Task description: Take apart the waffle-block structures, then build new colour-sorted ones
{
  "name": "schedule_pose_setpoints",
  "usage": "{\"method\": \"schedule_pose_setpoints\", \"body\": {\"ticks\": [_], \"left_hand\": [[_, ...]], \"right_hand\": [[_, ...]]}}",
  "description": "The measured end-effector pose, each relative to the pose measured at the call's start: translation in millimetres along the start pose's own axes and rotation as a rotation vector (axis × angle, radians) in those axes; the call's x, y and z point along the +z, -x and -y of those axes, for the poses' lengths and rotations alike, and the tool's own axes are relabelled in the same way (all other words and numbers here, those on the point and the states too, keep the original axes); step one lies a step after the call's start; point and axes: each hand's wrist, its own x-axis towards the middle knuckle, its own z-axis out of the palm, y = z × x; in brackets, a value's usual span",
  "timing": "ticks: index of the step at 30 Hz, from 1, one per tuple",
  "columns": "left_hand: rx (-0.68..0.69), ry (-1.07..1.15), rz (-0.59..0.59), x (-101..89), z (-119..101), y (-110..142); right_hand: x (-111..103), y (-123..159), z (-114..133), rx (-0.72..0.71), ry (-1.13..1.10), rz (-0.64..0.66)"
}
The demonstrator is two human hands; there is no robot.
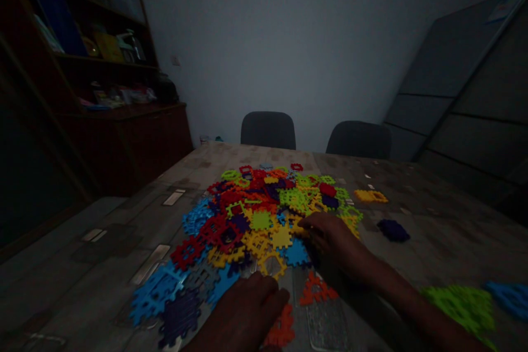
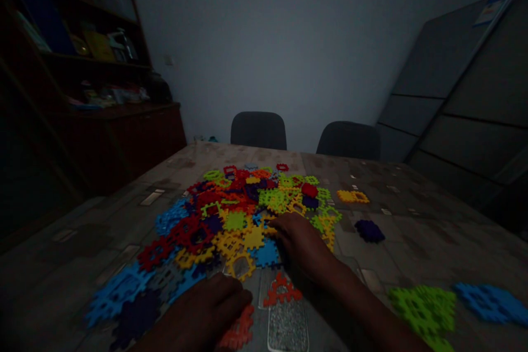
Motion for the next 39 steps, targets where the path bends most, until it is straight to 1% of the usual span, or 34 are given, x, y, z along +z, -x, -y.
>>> {"method": "schedule_pose_setpoints", "body": {"ticks": [4, 7, 11, 15, 17, 20, 23, 27, 30, 32, 34, 37, 39], "left_hand": [[0.034, -0.072, -0.042, 12.5, 5.7, -4.0], [0.058, -0.16, -0.105, 23.9, 9.8, -6.3], [0.106, -0.227, -0.191, 36.1, 14.3, -9.4], [0.115, -0.242, -0.278, 49.2, 18.4, -12.6], [0.106, -0.232, -0.311, 54.4, 20.6, -12.9], [0.122, -0.197, -0.312, 54.4, 22.4, -11.4], [0.133, -0.186, -0.28, 45.5, 20.2, -9.0], [0.11, -0.169, -0.164, 28.7, 12.6, -6.6], [0.074, -0.14, -0.067, 19.6, 9.1, -6.3], [0.057, -0.093, -0.029, 17.9, 9.5, -7.0], [0.044, -0.056, -0.019, 19.2, 11.3, -7.7], [0.025, 0.005, -0.023, 20.5, 13.3, -4.7], [0.0, 0.073, -0.021, 15.8, 13.4, 2.5]], "right_hand": [[6.0, -63.7, 14.0, -0.053, 0.092, 0.117], [14.5, -95.3, 22.4, -0.027, 0.155, 0.201], [18.0, -115.2, 28.4, 0.045, 0.224, 0.287], [14.2, -123.2, 28.2, 0.066, 0.255, 0.36], [11.9, -124.1, 28.1, 0.065, 0.259, 0.371], [8.5, -118.5, 29.7, 0.066, 0.27, 0.321], [3.9, -104.4, 30.8, 0.07, 0.297, 0.207], [-5.0, -79.4, 25.8, 0.084, 0.342, 0.091], [-10.9, -58.4, 18.9, 0.106, 0.352, 0.061], [-13.6, -42.0, 14.7, 0.115, 0.346, 0.057], [-15.4, -23.3, 11.1, 0.111, 0.314, 0.058], [-15.9, 7.2, 7.6, 0.086, 0.191, 0.051], [-13.8, 26.8, 8.0, 0.072, 0.098, 0.052]]}}
